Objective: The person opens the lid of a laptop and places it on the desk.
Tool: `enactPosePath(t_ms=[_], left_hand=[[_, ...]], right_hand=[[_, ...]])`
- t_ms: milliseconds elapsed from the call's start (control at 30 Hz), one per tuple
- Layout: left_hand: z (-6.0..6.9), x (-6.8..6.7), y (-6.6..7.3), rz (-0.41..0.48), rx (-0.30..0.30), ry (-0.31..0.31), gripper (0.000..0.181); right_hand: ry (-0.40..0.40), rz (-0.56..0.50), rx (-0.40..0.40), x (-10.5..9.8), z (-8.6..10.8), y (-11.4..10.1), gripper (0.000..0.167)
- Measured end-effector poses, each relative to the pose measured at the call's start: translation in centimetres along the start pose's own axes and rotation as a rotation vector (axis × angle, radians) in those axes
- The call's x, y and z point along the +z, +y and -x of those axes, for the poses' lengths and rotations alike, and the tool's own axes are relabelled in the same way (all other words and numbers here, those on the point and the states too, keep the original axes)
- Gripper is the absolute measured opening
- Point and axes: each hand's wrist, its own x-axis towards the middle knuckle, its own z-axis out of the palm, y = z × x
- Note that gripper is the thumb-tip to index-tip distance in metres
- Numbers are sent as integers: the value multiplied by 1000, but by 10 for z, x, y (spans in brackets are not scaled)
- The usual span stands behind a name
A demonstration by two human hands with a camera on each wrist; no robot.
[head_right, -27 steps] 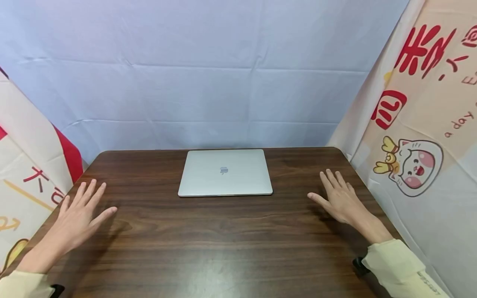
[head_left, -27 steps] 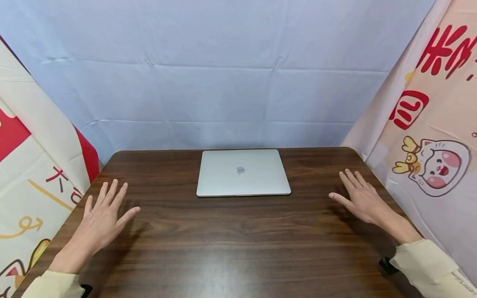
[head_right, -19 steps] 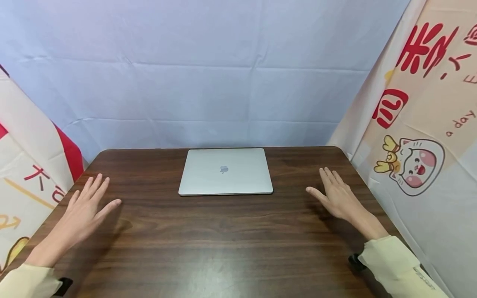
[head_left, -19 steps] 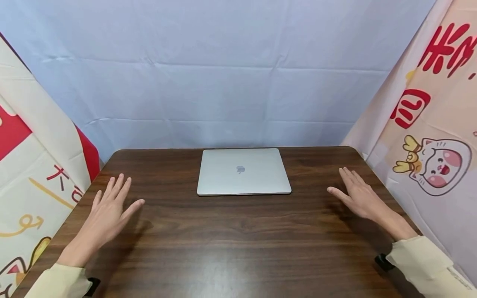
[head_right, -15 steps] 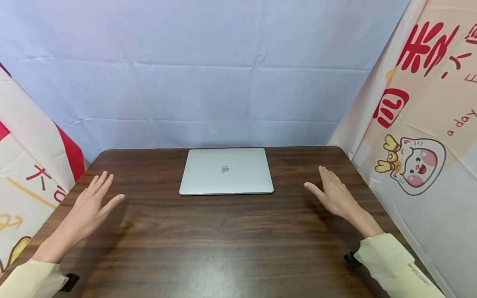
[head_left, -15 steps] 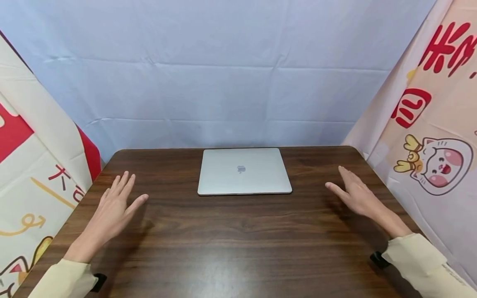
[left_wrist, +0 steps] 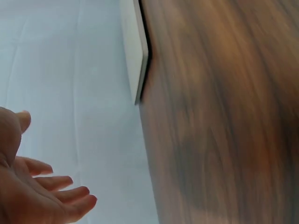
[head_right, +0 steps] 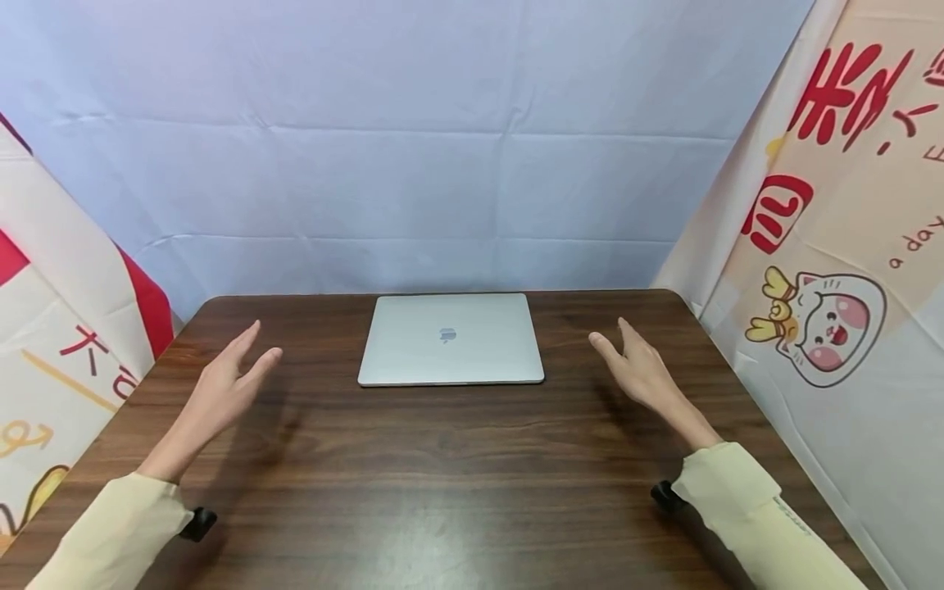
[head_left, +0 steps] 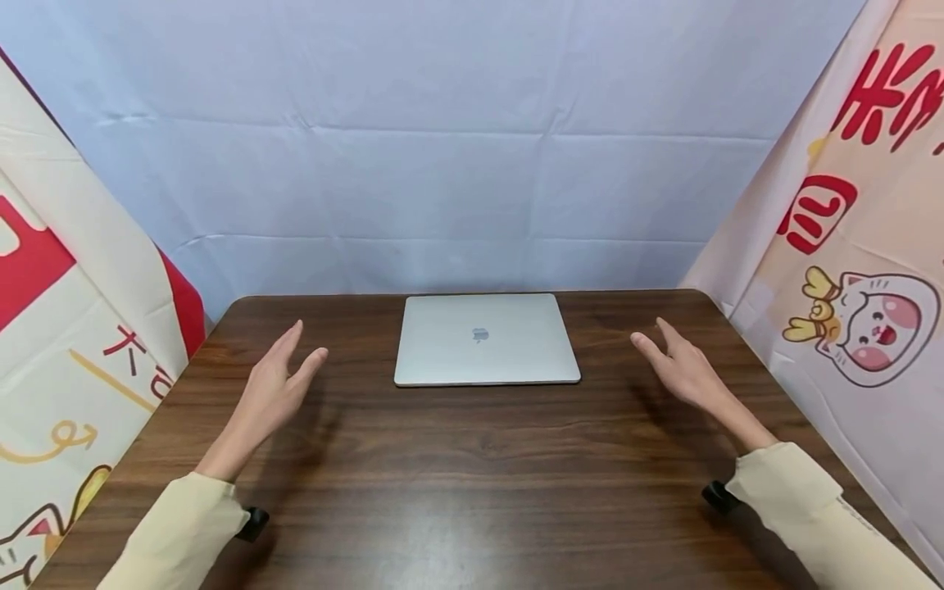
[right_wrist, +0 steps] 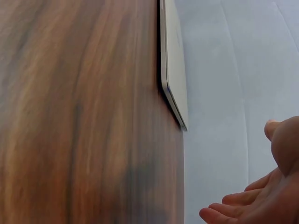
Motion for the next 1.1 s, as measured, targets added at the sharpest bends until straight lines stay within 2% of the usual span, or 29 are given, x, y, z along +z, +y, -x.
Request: enactPosePath(t_ms=[300, 567, 1100], left_hand=[[-21, 22, 11, 71, -110, -81, 84], [-37, 36, 12, 118, -138, -108, 82], [-69, 66, 13, 240, -192, -71, 76]], right_hand=[[-8, -42, 29, 11, -18, -13, 91], [-21, -71, 52, 18, -32, -21, 95], [-54, -193, 61, 35, -60, -28, 97]])
